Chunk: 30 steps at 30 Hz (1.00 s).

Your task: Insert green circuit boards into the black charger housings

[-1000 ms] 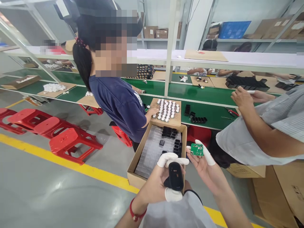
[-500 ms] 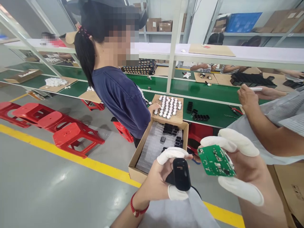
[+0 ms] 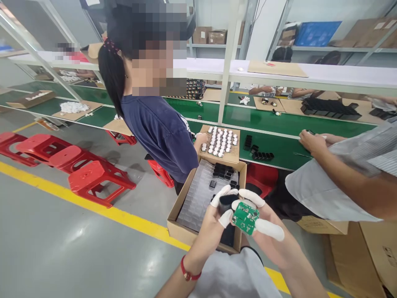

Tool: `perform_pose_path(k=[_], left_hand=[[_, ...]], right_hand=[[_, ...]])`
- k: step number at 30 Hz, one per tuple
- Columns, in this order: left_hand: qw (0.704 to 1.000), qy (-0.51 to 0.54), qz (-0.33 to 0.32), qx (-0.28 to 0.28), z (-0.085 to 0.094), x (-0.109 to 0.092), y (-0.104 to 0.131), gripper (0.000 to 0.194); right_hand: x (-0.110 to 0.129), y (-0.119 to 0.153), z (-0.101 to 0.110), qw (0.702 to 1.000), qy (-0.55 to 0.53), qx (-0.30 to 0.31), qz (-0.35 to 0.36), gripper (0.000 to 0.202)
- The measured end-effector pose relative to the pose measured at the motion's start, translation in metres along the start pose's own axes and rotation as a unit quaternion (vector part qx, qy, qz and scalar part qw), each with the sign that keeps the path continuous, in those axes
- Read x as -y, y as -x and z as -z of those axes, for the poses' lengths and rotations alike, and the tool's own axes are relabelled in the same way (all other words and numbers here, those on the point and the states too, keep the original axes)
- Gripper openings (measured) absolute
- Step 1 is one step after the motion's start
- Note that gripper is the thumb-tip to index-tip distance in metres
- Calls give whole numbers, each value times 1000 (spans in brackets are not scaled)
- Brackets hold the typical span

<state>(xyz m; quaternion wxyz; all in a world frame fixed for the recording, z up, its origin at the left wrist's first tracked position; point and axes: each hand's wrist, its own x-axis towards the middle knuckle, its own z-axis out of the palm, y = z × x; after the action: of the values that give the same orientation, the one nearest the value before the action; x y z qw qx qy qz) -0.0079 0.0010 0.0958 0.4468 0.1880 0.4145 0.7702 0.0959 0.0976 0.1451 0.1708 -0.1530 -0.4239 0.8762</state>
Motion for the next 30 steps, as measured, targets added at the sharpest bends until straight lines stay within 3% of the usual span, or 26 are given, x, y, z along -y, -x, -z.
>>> perform_pose_path(k=[3,6,9,12,16,19,23,26,28,30], left_hand=[[995,40,3,90,5,0,8,53],[991,-42,-20,127,9,-7,11,50],[985,-52,-49,157,9,-18,12,64],[986,-17,-67,148,5,-28,12,77],[984,-47,-111,134,-1,-39,12,61],[978,-66,-156,120,-3,-42,11,63],[958,-106,-224,141,-2,-43,10,69],[952,-107,-246,150,-2,-43,13,72],[952,-102,-244,155,-3,-44,16,72],[952,-103,-242,158,-4,-43,19,70]], right_hand=[[5,0,1,1000,1,-3,11,43],[11,1,5,1000,17,13,11,46],[18,5,8,998,41,40,-8,55],[27,10,7,994,77,81,2,61],[46,15,-5,967,192,102,134,54],[57,17,-13,927,294,109,207,56],[59,20,-16,871,402,137,247,75],[58,22,-19,857,414,149,267,78],[58,23,-22,861,406,147,269,73],[59,24,-26,859,423,146,247,55]])
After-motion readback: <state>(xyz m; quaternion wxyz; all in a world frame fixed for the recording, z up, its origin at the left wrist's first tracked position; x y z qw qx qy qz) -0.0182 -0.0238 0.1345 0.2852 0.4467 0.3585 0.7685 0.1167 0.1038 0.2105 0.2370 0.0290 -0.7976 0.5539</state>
